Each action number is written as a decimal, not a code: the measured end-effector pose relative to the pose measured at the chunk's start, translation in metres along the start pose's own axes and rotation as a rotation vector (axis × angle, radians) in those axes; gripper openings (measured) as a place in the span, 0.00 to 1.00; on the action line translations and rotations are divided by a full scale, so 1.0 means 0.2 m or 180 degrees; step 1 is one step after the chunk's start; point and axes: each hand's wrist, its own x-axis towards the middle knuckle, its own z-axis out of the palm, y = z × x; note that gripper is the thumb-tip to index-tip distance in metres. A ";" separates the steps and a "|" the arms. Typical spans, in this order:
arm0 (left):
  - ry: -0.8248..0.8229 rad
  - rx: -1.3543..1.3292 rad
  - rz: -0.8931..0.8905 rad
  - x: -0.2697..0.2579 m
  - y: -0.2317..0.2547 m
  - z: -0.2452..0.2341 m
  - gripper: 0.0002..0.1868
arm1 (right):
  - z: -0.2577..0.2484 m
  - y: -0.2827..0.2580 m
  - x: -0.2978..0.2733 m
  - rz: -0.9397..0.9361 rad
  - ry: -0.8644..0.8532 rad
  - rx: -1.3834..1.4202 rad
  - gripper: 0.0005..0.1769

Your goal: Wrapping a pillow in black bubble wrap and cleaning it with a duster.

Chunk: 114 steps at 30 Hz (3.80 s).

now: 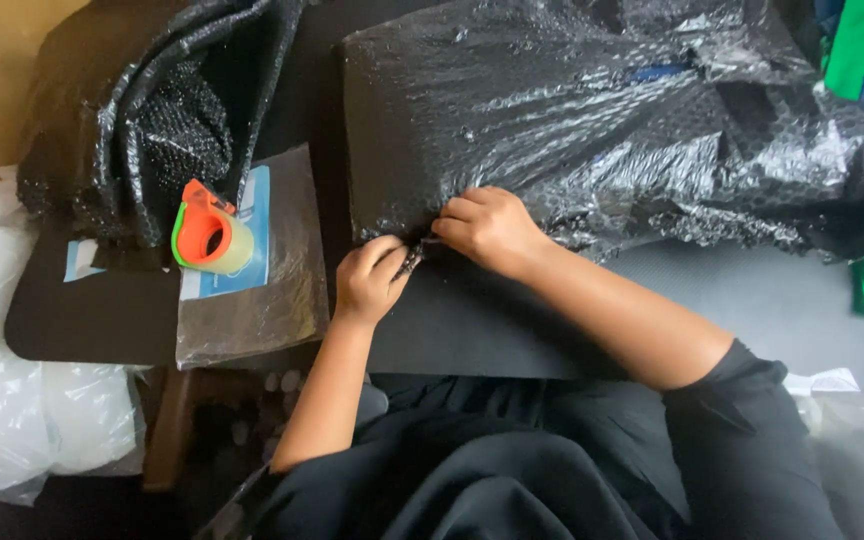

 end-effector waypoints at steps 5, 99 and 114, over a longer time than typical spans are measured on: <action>0.0575 0.0051 -0.0127 0.01 -0.01 0.06 0.04 | -0.06 -0.02 0.05 0.0515 -0.0432 0.0332 0.08; 0.0886 -0.0509 -0.1146 0.15 -0.25 0.39 0.07 | -0.39 0.01 0.61 0.1352 -0.2603 0.1262 0.09; 0.1301 -0.0651 -0.1019 0.26 -0.21 0.32 0.12 | 0.12 0.11 0.55 0.1165 -0.3039 0.0067 0.08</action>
